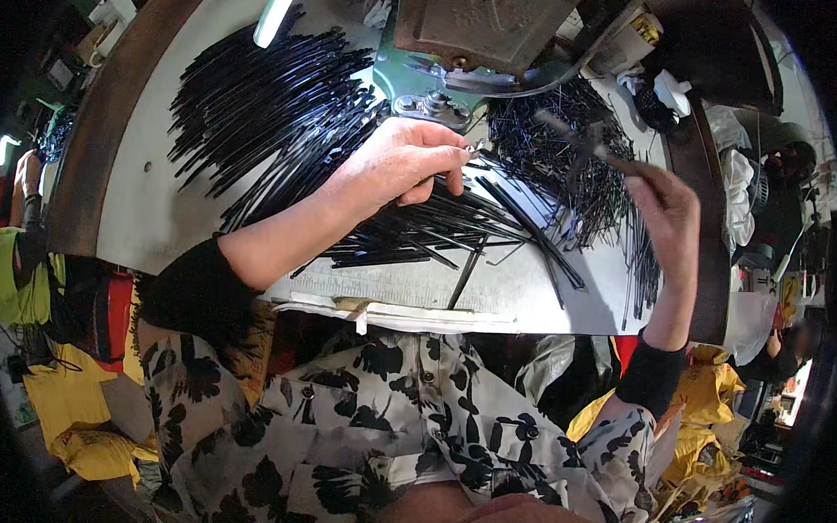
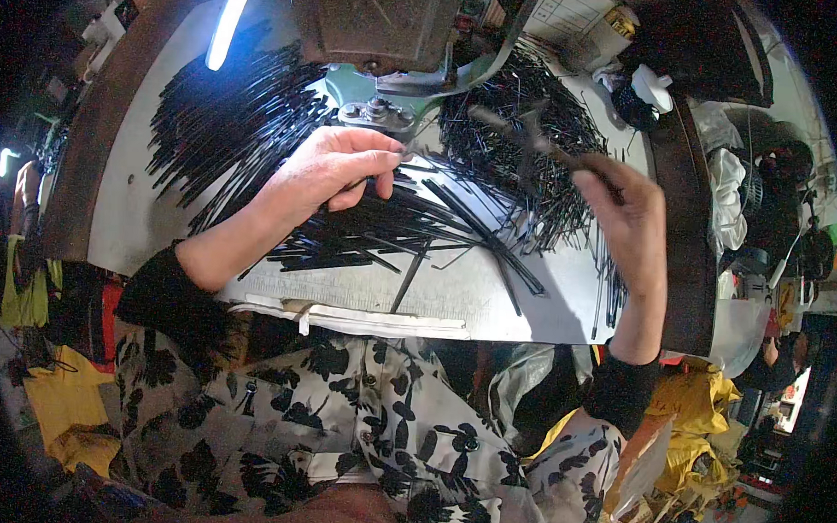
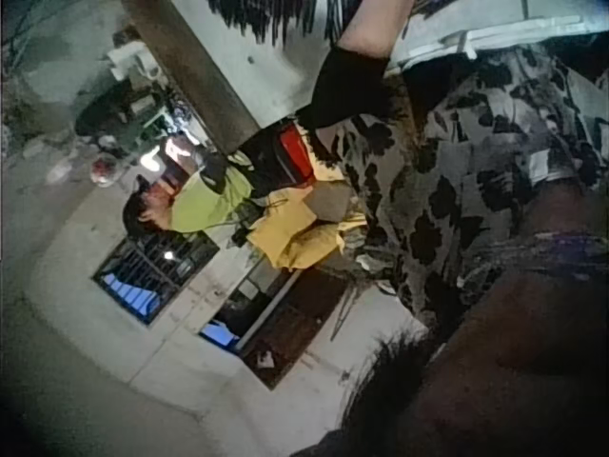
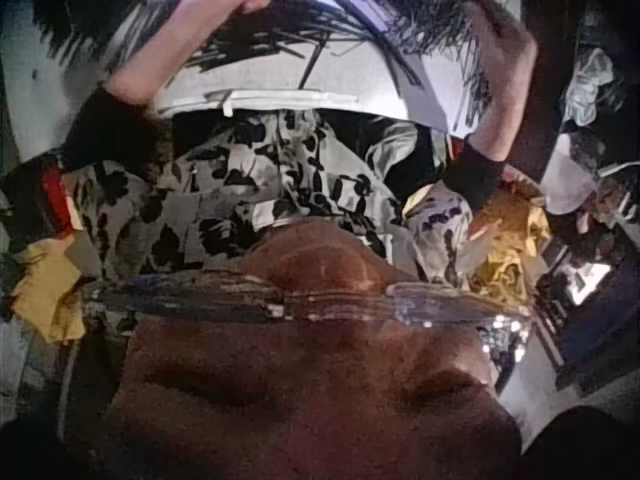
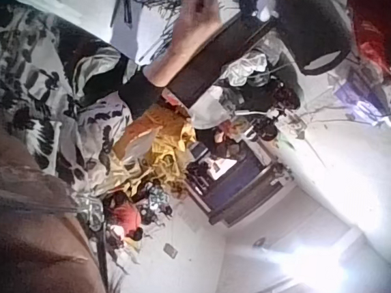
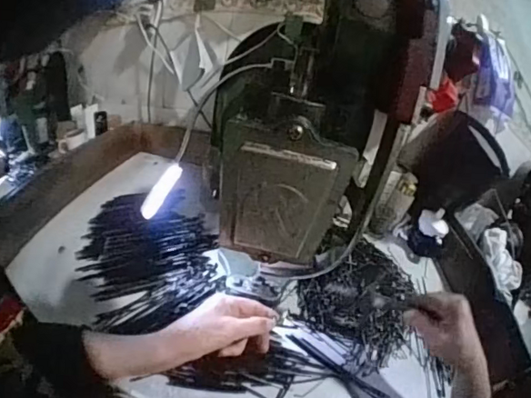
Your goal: The person sorts and assembles black zip ties by hand at an industrial workstation.
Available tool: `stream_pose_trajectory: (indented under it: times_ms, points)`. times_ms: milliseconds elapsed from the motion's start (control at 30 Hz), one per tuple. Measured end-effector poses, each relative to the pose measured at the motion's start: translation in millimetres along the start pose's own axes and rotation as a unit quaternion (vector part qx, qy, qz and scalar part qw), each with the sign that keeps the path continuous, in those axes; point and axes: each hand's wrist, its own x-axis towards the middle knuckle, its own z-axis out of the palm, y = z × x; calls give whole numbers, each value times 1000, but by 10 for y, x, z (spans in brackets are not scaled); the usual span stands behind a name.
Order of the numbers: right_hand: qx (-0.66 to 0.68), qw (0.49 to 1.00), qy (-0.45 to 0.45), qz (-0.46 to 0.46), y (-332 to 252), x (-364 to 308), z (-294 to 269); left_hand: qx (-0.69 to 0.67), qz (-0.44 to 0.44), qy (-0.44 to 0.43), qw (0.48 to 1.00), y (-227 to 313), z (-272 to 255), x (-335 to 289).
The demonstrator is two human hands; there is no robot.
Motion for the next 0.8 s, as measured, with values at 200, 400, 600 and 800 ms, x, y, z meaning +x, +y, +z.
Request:
stream_pose_trajectory:
  times_ms: [200,400,600,800]
  points:
    - [-37,997,-37,-53,-225,-55,342,18,8,13,1000,51,9,-41]
    - [-11,997,-71,-14,-253,-8,430,6,31,9,999,13,-45,-17]
    - [-30,997,-71,-11,-294,18,465,3,35,-1,999,11,-82,-5]
    - [-19,998,-62,-21,-258,18,478,7,26,6,1000,11,-79,11]
